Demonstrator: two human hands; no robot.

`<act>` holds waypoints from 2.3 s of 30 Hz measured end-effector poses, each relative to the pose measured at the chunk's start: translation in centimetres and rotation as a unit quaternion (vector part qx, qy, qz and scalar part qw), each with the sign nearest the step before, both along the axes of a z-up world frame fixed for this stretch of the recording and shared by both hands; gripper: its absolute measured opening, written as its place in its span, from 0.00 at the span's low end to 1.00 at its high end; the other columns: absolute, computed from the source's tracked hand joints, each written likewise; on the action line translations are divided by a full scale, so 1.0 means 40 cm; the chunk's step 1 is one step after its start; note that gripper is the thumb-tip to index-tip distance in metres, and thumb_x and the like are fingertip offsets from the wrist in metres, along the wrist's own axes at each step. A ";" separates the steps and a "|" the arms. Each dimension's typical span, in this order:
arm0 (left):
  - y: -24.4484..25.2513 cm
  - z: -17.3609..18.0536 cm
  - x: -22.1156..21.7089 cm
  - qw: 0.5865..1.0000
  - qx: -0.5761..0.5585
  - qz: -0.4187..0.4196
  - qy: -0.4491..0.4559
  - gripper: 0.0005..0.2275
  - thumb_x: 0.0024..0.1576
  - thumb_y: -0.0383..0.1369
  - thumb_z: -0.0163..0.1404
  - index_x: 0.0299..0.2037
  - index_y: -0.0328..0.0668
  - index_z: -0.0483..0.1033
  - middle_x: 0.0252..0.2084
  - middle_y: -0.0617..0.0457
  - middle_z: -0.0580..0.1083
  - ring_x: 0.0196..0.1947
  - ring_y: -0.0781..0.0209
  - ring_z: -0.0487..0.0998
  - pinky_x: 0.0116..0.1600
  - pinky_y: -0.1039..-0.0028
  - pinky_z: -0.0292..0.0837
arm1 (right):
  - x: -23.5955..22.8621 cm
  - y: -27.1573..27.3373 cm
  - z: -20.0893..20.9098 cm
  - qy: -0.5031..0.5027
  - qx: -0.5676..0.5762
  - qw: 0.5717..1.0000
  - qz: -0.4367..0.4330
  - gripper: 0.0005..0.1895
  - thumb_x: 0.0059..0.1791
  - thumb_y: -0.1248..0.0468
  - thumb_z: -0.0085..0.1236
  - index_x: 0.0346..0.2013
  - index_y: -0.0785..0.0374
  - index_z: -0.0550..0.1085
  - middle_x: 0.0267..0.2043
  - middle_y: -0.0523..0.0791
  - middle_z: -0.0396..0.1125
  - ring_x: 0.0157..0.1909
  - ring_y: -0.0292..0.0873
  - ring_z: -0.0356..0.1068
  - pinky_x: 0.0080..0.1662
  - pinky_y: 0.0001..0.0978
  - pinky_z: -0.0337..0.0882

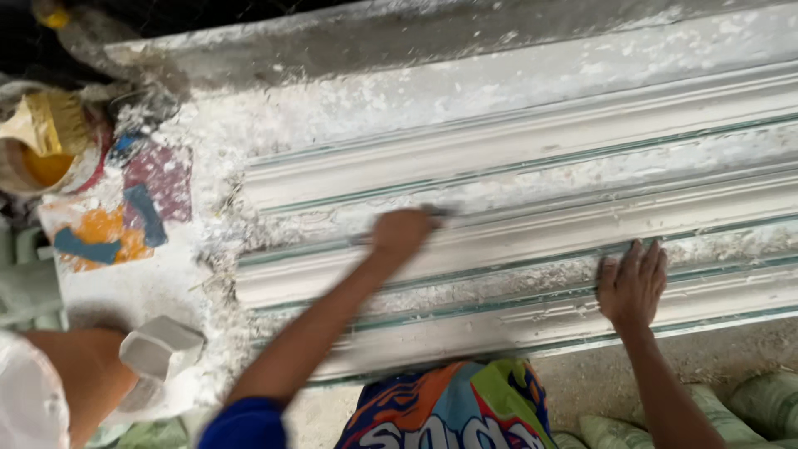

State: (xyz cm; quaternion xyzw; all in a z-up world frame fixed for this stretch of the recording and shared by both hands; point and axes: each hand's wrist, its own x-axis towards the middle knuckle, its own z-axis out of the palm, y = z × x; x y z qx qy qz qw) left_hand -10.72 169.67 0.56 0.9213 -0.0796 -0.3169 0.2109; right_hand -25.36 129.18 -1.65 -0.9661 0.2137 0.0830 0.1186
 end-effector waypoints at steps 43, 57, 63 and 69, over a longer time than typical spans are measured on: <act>0.176 -0.078 -0.164 0.849 0.185 -0.354 -0.345 0.19 0.54 0.29 0.49 0.58 0.44 0.70 0.53 0.49 0.70 0.35 0.47 0.83 0.34 0.60 0.80 | -0.042 -0.043 -0.065 -0.071 -0.018 0.997 0.019 0.40 0.55 0.45 0.41 0.75 0.69 0.58 0.77 0.64 0.44 0.76 0.68 0.44 0.68 0.67 0.49; -0.356 0.016 -0.030 0.938 -0.042 -0.241 -0.243 0.02 0.51 0.22 0.53 0.31 0.33 0.78 0.22 0.46 0.76 0.22 0.42 0.82 0.21 0.51 0.71 | -0.065 -0.064 -0.117 -0.147 -0.106 0.982 0.052 0.35 0.50 0.51 0.48 0.70 0.63 0.68 0.73 0.61 0.56 0.68 0.66 0.61 0.63 0.59 0.60; 0.215 0.022 -0.144 0.816 0.152 -0.393 -0.395 0.20 0.52 0.30 0.47 0.56 0.54 0.74 0.56 0.59 0.71 0.34 0.54 0.84 0.35 0.61 0.82 | -0.040 -0.043 -0.069 -0.106 -0.041 0.993 0.028 0.38 0.54 0.44 0.41 0.71 0.67 0.65 0.77 0.63 0.48 0.73 0.67 0.53 0.68 0.61 0.51; -0.047 0.001 -0.105 0.809 0.204 -0.402 -0.378 0.20 0.53 0.30 0.47 0.59 0.47 0.72 0.53 0.52 0.74 0.28 0.51 0.83 0.27 0.63 0.81 | -0.042 -0.070 -0.107 -0.156 -0.072 0.981 0.090 0.40 0.49 0.47 0.54 0.68 0.73 0.66 0.69 0.72 0.55 0.69 0.74 0.57 0.64 0.69 0.54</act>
